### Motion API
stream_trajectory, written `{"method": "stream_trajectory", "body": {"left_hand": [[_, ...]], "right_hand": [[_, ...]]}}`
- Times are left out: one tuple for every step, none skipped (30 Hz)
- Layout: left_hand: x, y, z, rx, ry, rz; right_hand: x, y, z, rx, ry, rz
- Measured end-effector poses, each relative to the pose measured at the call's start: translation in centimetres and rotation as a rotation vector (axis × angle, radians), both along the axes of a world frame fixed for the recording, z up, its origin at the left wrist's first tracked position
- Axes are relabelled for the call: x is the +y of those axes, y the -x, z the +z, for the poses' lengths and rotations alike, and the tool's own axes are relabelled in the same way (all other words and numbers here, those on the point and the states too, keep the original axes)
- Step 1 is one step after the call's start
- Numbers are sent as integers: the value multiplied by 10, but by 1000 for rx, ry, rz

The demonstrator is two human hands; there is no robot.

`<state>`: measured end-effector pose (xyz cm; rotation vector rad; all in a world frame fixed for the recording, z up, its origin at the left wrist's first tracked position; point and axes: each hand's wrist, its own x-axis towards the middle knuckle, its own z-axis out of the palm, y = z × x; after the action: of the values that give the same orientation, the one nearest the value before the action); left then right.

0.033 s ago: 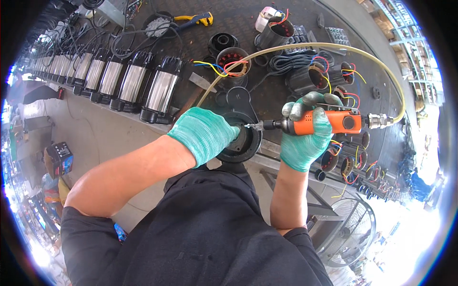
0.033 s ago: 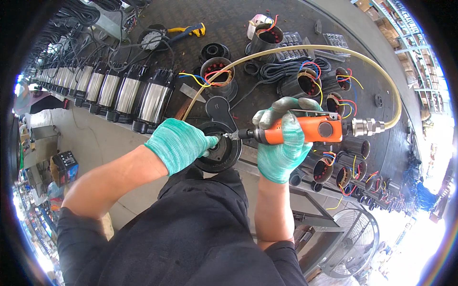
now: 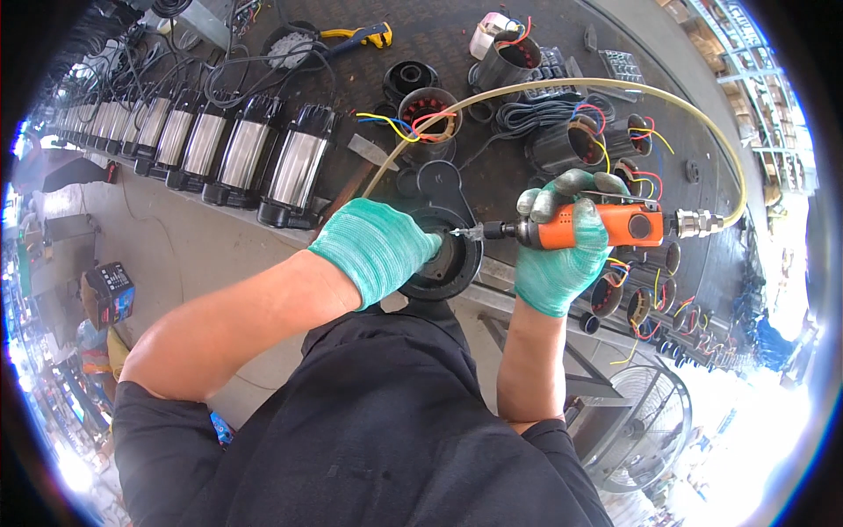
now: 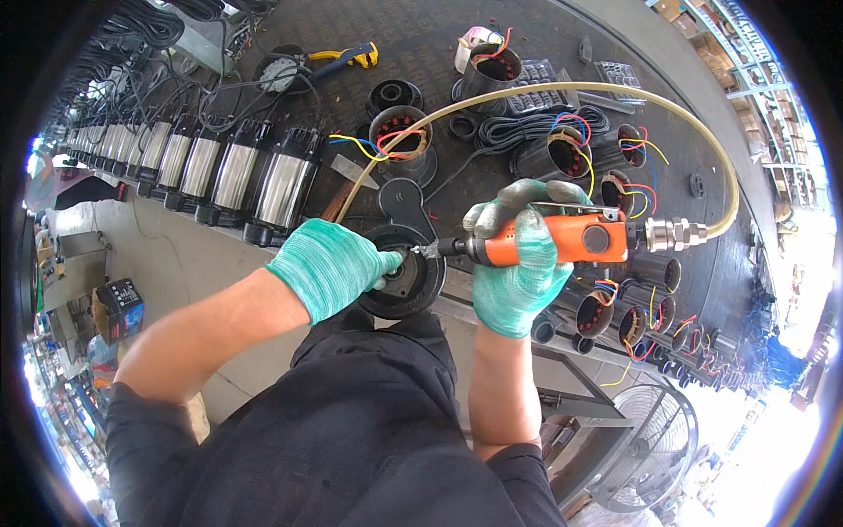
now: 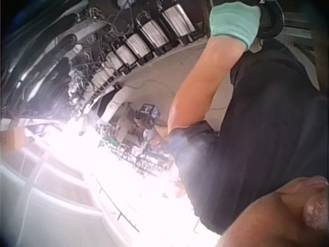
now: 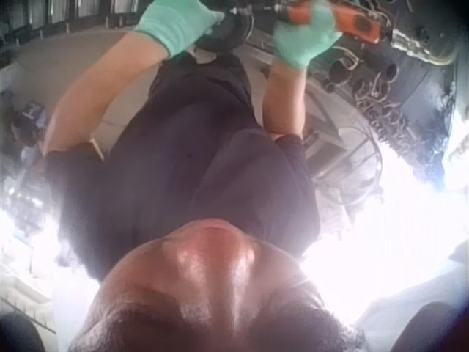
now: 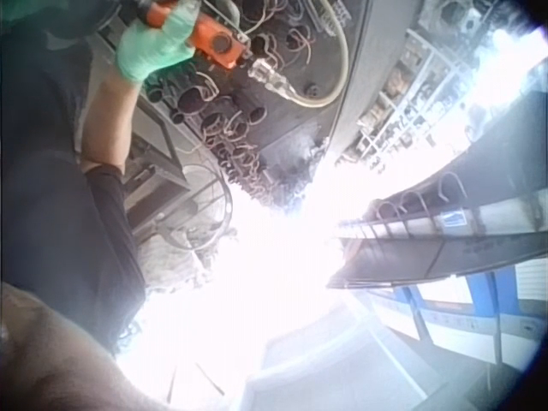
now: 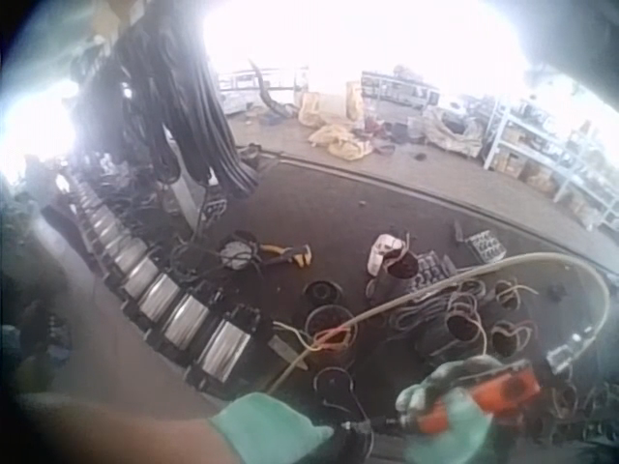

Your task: The person fastens a pump component using a pneumatic screwdriver, tests an assembled water pump in a water tank using a test fixture, and places the pump onto the assembly table.

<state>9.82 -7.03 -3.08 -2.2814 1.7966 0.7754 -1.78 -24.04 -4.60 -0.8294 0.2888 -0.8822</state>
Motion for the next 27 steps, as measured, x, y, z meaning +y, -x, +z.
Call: {"method": "stream_trajectory", "body": {"left_hand": [[0, 0, 0, 1, 10, 0], [0, 0, -1, 2, 20, 1], [0, 0, -1, 3, 20, 1], [0, 0, -1, 4, 15, 2], [0, 1, -2, 5, 10, 4], [-1, 0, -2, 6, 12, 2], [-1, 0, -3, -2, 7, -6], [-1, 0, -3, -9, 3, -15], [-1, -1, -3, -9, 5, -15], [-1, -1, -3, -3, 5, -20], [-2, -2, -2, 2, 6, -26], [-2, -2, 0, 3, 9, -25], [-2, -2, 2, 7, -9, -22], [-3, -2, 3, 12, -26, -19], [-3, -3, 3, 14, -21, -19], [-4, -3, 2, 32, -38, -20], [-4, -3, 1, 51, -55, -21], [-3, -4, 0, 55, -47, -18], [-2, -4, -1, 56, -12, -7], [-1, -4, -1, 57, 22, 6], [-1, -3, 0, 61, 29, 12], [-2, -2, 2, 80, 30, 37], [-2, -3, 4, 99, 31, 63], [-2, -4, 7, 104, 38, 72], [-2, -6, 11, 128, 33, 57], [-2, -7, 13, 152, 28, 42], [0, -7, 13, 166, 19, 56]], "right_hand": [[1, 0, -2, -21, 2, 9], [2, 0, -2, -21, 2, 8], [4, -1, -1, -12, 22, 5], [6, -2, -1, -3, 41, 1], [8, -2, 0, -3, 42, 2], [10, -4, 0, 16, 72, -13], [12, -5, 1, 34, 101, -27], [15, -5, 2, 35, 103, -28], [17, -6, 2, 46, 134, -25], [19, -6, 3, 57, 165, -22], [21, -6, 3, 77, 182, -10], [24, -7, 3, 78, 185, -10], [28, -7, 4, 86, 236, 7], [30, -8, 5, 95, 287, 24], [27, -6, 3, 88, 300, 95], [30, -8, 2, 46, 333, 88], [34, -9, 4, 38, 352, 97], [38, -11, 6, 31, 373, 109], [41, -12, 8, 54, 378, 117], [43, -12, 10, 59, 387, 122], [44, -11, 13, 96, 418, 174], [43, -11, 15, 133, 450, 226], [42, -12, 14, 139, 485, 272], [41, -13, 13, 142, 492, 282], [41, -13, 11, 137, 542, 282], [41, -13, 11, 130, 592, 281], [47, -14, 11, 128, 556, 249]]}}
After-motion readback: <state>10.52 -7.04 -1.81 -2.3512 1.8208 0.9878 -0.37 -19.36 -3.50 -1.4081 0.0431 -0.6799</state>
